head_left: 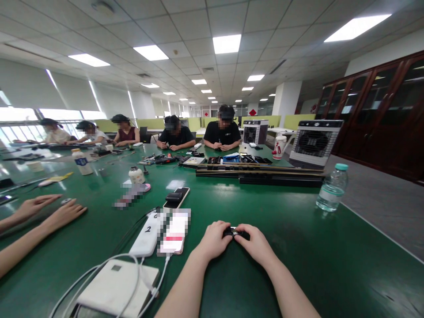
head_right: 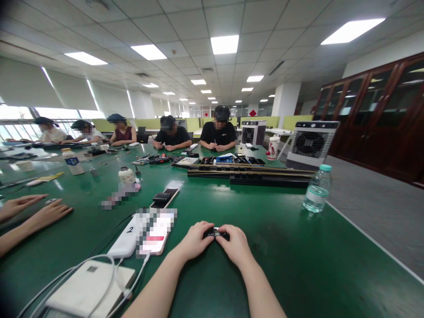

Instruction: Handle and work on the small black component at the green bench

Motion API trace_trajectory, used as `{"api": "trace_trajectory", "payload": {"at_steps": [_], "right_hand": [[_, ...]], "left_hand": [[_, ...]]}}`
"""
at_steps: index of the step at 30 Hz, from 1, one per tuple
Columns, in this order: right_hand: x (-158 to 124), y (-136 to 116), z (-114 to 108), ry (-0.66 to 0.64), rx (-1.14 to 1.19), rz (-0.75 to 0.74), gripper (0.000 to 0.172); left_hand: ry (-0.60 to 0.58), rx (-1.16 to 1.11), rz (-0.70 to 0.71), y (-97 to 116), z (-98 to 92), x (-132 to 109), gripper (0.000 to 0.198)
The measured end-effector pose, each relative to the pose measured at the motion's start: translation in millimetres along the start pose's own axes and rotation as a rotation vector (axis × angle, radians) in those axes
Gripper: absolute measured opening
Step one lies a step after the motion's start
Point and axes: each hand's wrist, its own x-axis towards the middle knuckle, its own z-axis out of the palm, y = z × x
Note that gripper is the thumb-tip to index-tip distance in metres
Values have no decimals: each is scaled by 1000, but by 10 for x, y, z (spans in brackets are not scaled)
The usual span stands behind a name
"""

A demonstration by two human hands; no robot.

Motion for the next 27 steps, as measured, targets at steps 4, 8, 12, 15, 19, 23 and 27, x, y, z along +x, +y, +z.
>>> {"api": "trace_trajectory", "payload": {"at_steps": [4,8,12,15,19,23,27], "right_hand": [[5,32,12,3,23,-10,20],[5,63,34,17,22,-5,21],[11,78,51,35,19,-10,22],[16,70,48,32,23,-5,23],[22,56,33,10,10,-8,25],[21,43,25,-7,-7,-14,24],[8,5,15,31,-7,1,26]], "left_hand": [[15,-7,4,0,4,5,37],[10,-11,6,-4,1,4,36],[9,-16,13,1,-11,-2,36],[16,-26,12,8,-19,-5,37],[21,-25,10,7,-17,-3,37],[16,-20,2,3,-12,-1,37],[5,-18,0,14,-21,-2,36]]}}
